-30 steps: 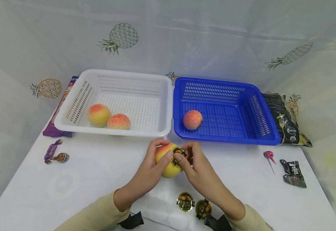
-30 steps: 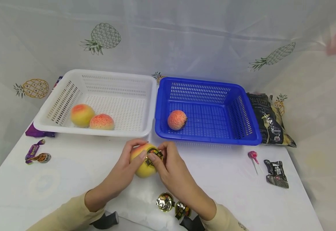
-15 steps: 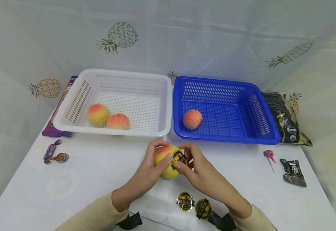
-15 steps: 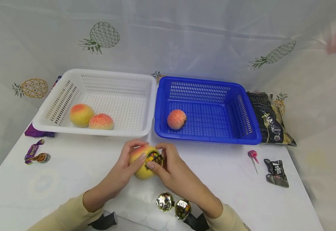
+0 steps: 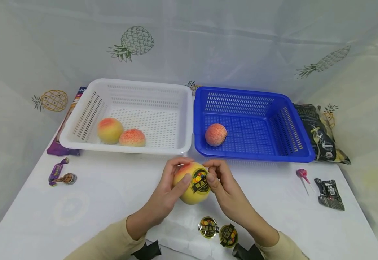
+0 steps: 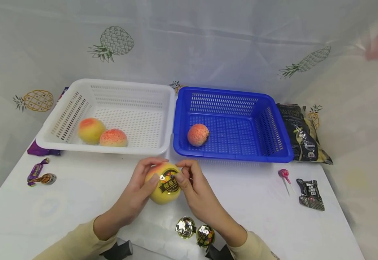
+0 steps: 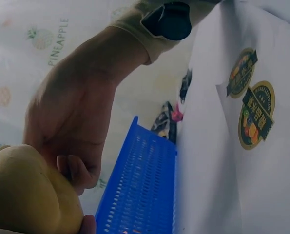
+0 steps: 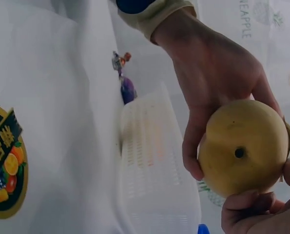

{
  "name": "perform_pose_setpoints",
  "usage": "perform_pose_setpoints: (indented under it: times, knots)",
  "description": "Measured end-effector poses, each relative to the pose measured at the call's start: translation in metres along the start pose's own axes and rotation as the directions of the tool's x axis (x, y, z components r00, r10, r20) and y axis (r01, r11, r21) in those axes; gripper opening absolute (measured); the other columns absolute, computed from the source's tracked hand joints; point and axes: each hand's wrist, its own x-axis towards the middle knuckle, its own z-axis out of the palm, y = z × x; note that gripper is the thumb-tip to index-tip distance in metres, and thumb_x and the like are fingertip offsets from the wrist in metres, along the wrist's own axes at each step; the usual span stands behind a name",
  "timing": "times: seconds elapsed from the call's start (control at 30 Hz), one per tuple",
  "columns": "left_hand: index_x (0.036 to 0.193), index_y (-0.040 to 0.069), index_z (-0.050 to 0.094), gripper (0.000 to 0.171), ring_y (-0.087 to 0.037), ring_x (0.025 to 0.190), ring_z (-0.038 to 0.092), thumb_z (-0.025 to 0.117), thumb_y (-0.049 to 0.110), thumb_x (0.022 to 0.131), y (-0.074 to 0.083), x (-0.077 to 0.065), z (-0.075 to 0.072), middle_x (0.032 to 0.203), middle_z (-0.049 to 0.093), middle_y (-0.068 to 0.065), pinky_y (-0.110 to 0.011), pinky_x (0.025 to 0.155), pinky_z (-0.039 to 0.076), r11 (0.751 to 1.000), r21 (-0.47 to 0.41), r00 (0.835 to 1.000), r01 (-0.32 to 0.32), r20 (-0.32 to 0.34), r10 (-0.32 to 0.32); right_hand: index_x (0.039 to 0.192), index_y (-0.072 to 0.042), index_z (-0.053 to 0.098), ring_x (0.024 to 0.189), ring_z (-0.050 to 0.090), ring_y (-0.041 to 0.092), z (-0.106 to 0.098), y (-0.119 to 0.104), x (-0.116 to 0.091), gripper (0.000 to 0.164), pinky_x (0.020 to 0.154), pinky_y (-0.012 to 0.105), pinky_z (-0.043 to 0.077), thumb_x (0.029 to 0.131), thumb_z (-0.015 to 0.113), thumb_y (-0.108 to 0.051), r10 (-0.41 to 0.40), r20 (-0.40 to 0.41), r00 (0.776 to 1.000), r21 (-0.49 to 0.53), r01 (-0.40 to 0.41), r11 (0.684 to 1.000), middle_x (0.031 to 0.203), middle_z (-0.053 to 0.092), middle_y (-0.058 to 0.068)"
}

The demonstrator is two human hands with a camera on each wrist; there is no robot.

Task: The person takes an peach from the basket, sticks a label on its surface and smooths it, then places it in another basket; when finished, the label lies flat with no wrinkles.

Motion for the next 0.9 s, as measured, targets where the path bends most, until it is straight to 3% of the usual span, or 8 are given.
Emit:
perform_pose_setpoints:
  times: [0.17,0.3,0.43,0.6,0.7,0.77,0.8,0.9]
  knots:
    - [0.126,0.005,0.024,0.036,-0.020,0.112,0.039,0.039,0.008,0.094,-0.002,-0.002,-0.001,0.127,0.034,-0.012,-0.024,0.092,0.033,1.000,0.003,1.000,-0.013,0.005,0.013,0.120,-0.013,0.036,0.069,0.038,0.012,0.002,-0.001,-0.001,0.025,0.055,0.026,0.037,0.097,0.029,-0.009,0.026,0.027,0.999,0.049,-0.027,0.998,0.085,0.034,0.005]
    - [0.128,0.008,0.025,0.037,-0.021,0.113,0.038,0.039,0.008,0.094,-0.003,-0.003,-0.003,0.127,0.035,-0.010,-0.025,0.093,0.033,1.000,0.024,1.000,0.011,0.026,-0.012,0.120,-0.012,0.036,0.067,0.036,0.014,0.004,0.000,-0.001,0.024,0.054,0.027,0.035,0.098,0.027,-0.012,0.040,0.006,0.999,0.063,-0.040,0.997,0.086,0.033,0.005]
    - [0.131,0.016,0.026,0.042,-0.024,0.110,0.040,0.044,0.015,0.093,-0.002,-0.002,-0.004,0.124,0.036,-0.009,-0.031,0.089,0.038,0.994,0.048,0.993,0.100,0.058,-0.103,0.118,-0.013,0.039,0.065,0.036,0.015,0.004,0.002,-0.002,0.024,0.055,0.028,0.034,0.098,0.027,-0.015,0.053,-0.025,0.998,0.029,-0.052,0.998,0.081,0.034,0.004]
    - [0.129,0.028,0.031,0.047,-0.022,0.102,0.047,0.054,0.028,0.087,-0.004,-0.003,-0.007,0.117,0.043,-0.007,-0.034,0.080,0.043,0.956,0.145,0.960,0.254,0.087,-0.268,0.116,-0.013,0.043,0.065,0.040,0.016,-0.005,-0.001,0.000,0.023,0.057,0.028,0.037,0.098,0.029,-0.016,0.055,-0.040,0.998,-0.010,-0.055,0.998,0.078,0.040,0.005]
    - [0.126,0.027,0.034,0.042,-0.020,0.100,0.049,0.051,0.032,0.089,-0.005,-0.003,-0.012,0.113,0.046,-0.006,-0.032,0.080,0.043,0.944,0.207,0.955,0.256,0.094,-0.280,0.115,-0.009,0.044,0.065,0.044,0.017,-0.019,-0.002,0.002,0.022,0.057,0.027,0.039,0.097,0.032,-0.012,-0.017,-0.136,0.991,-0.117,0.001,0.993,0.078,0.044,0.005]
    - [0.126,0.025,0.033,0.039,-0.020,0.100,0.048,0.047,0.034,0.090,-0.002,-0.003,-0.017,0.113,0.046,-0.007,-0.031,0.082,0.042,0.949,0.228,0.966,0.217,0.093,-0.243,0.114,-0.008,0.046,0.068,0.046,0.016,-0.034,-0.001,0.003,0.022,0.060,0.024,0.039,0.096,0.036,-0.012,-0.066,-0.260,0.963,-0.256,-0.003,0.967,0.079,0.047,0.004]
    - [0.126,0.024,0.032,0.040,-0.020,0.101,0.048,0.046,0.036,0.091,0.000,-0.002,-0.020,0.114,0.046,-0.007,-0.030,0.083,0.042,0.953,0.232,0.971,0.196,0.090,-0.221,0.114,-0.007,0.046,0.070,0.046,0.015,-0.043,0.000,0.004,0.022,0.061,0.022,0.039,0.095,0.039,-0.013,-0.092,-0.332,0.939,-0.332,-0.025,0.943,0.081,0.048,0.003]
    - [0.127,0.023,0.028,0.047,-0.023,0.103,0.047,0.049,0.038,0.089,0.007,0.000,-0.028,0.116,0.046,-0.008,-0.030,0.083,0.042,0.959,0.228,0.979,0.166,0.075,-0.188,0.115,-0.003,0.047,0.079,0.046,0.017,-0.075,0.007,0.004,0.026,0.069,0.024,0.035,0.092,0.045,-0.016,-0.148,-0.518,0.843,-0.509,-0.165,0.845,0.087,0.049,0.008]
